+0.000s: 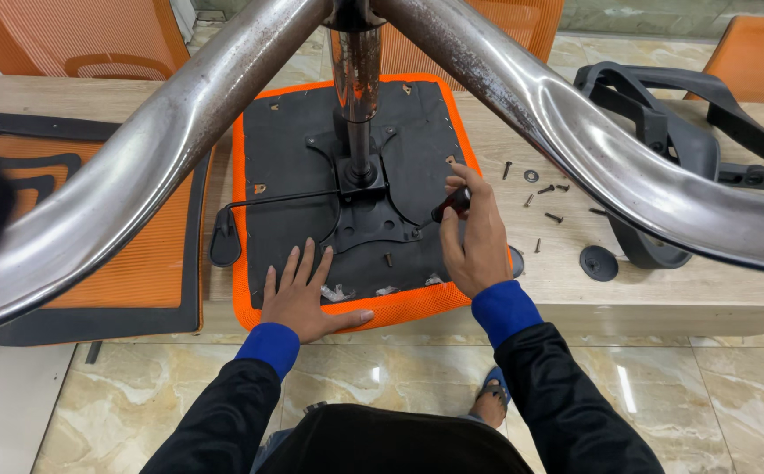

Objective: The person attaches the base of an office chair to the seat using a screwdriver. They align the base, insert screws, and tighten them to secure the connection.

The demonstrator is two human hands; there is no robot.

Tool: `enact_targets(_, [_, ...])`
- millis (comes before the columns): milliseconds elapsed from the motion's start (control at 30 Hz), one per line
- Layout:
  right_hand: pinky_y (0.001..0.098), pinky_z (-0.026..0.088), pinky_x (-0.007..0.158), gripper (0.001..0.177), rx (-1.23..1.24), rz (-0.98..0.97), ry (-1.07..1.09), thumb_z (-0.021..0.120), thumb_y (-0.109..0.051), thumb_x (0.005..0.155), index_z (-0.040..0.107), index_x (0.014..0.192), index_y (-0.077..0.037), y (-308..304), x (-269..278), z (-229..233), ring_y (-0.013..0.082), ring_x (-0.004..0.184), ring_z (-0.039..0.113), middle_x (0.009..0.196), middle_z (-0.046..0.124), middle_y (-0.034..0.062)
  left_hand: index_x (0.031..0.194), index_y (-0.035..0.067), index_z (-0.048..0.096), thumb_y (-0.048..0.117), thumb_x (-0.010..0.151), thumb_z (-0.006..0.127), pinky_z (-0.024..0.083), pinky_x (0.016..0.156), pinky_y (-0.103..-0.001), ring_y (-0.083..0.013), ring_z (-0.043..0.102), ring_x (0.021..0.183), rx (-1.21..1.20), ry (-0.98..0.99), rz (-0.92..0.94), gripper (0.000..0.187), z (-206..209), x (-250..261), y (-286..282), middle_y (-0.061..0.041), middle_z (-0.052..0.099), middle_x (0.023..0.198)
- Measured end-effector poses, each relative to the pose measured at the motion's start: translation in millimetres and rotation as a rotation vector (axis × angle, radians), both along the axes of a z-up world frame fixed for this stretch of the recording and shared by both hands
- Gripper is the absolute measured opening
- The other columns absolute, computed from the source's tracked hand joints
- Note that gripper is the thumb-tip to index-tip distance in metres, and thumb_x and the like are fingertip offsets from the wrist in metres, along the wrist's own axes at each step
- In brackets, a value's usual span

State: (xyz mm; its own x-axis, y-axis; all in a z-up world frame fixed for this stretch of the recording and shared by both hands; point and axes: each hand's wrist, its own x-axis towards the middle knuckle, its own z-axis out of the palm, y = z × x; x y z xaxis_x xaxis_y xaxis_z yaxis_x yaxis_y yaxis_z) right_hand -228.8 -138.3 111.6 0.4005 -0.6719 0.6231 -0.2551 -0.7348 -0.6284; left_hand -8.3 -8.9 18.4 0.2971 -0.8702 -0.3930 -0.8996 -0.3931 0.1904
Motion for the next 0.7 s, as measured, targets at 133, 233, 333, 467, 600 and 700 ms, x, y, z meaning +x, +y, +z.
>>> enact_targets(133, [0.0357, 0.059, 0.087, 0.045, 0.054, -0.062, 0.105, 0.065, -0.009, 0.100, 0.051, 0.142, -0.015, -4, -2, 4, 0.0210, 0.099, 0.071, 0.112, 0.064, 0.0082, 0.164, 0.027, 0.006, 0.103, 0.054, 0.051, -0.002, 0.125, -0.056, -0.0247, -0.008, 0.158, 0.014, 0.003, -0.002, 0.141, 4, -1, 0, -0.005, -0.006, 0.172])
enact_targets(233, [0.0386, 0.056, 0.081, 0.044, 0.077, -0.179, 0.144, 0.067, -0.009, 0.100, 0.051, 0.140, -0.013, -1, 5, 1, 0.0238, 0.094, 0.067, 0.113, 0.062, 0.0116, 0.164, 0.027, 0.006, 0.103, 0.054, 0.051, -0.003, 0.125, -0.056, -0.0244, -0.009, 0.158, 0.022, 0.007, 0.001, 0.141, 2, -1, -1, -0.005, -0.007, 0.172])
enact_targets(333, [0.0393, 0.055, 0.084, 0.049, 0.061, -0.139, 0.085, 0.061, -0.002, 0.098, 0.046, 0.144, -0.010, -1, 14, 5, 0.0243, 0.096, 0.066, 0.121, 0.057, 0.0155, 0.164, 0.027, 0.005, 0.102, 0.055, 0.052, -0.003, 0.125, -0.056, -0.0246, -0.009, 0.158, 0.018, 0.022, 0.009, 0.141, 3, 0, 2, -0.005, -0.007, 0.172])
enact_targets(467, [0.0364, 0.057, 0.084, 0.050, 0.062, -0.025, 0.077, 0.056, 0.001, 0.097, 0.045, 0.144, -0.013, -2, 11, 5, 0.0221, 0.101, 0.067, 0.119, 0.061, 0.0104, 0.164, 0.026, 0.006, 0.102, 0.056, 0.050, -0.003, 0.125, -0.056, -0.0252, -0.008, 0.158, 0.013, 0.040, 0.003, 0.139, 1, 0, 5, -0.006, -0.007, 0.173])
enact_targets(600, [0.0347, 0.059, 0.079, 0.047, 0.028, -0.114, 0.129, 0.067, -0.004, 0.097, 0.051, 0.140, -0.014, 1, 11, 1, 0.0224, 0.094, 0.067, 0.109, 0.060, 0.0114, 0.164, 0.026, 0.006, 0.102, 0.056, 0.049, -0.003, 0.125, -0.056, -0.0250, -0.008, 0.158, -0.019, 0.033, -0.002, 0.139, -1, 2, 6, -0.006, -0.006, 0.172])
enact_targets(700, [0.0371, 0.057, 0.076, 0.048, 0.057, -0.205, 0.147, 0.067, -0.004, 0.097, 0.050, 0.141, -0.014, 6, 12, 1, 0.0244, 0.089, 0.065, 0.106, 0.057, 0.0134, 0.164, 0.028, 0.006, 0.103, 0.056, 0.048, -0.003, 0.126, -0.056, -0.0235, -0.008, 0.158, 0.005, 0.020, 0.026, 0.138, 0, -1, 8, -0.003, -0.006, 0.172])
